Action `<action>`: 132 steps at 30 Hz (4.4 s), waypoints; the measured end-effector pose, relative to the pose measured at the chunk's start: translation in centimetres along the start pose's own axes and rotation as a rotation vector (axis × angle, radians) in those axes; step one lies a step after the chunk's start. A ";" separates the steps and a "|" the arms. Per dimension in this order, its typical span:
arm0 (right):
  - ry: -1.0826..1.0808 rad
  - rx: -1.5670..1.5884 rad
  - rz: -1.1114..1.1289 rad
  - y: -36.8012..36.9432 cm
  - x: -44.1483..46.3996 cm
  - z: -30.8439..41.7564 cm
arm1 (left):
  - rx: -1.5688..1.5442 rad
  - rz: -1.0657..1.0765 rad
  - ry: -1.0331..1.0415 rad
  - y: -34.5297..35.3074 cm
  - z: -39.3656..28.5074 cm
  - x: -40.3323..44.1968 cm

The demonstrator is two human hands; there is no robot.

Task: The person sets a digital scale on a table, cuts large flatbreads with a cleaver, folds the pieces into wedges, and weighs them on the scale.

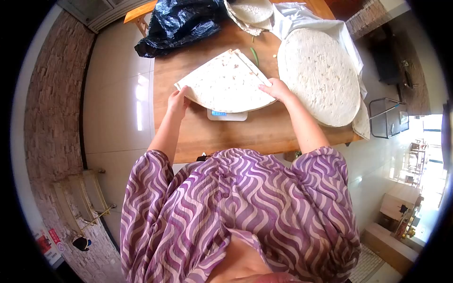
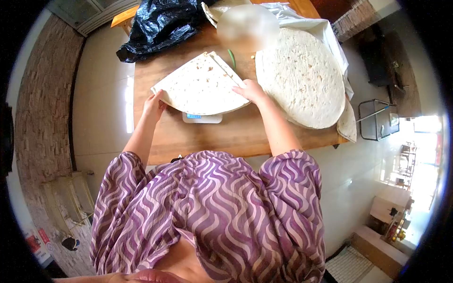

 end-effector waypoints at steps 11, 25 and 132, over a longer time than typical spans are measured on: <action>0.027 0.246 0.020 -0.5 -1.2 2.9 | 0.032 -0.088 0.327 -0.8 -4.4 -2.7; -0.236 -0.193 -0.341 -1.7 1.0 0.4 | 0.137 -0.226 0.115 -2.1 0.9 0.5; -0.936 0.052 -0.070 3.8 -21.9 22.2 | -0.793 0.268 -0.117 -10.5 3.1 -9.6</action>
Point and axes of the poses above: each hand's wrist, its own x-axis towards the middle knuckle, its own y-axis out of the palm, z = x × y, the point moved 9 cm from there along x, towards the middle knuckle, and after that the axes turned 15 degrees about -z, right-handed, at the moved point
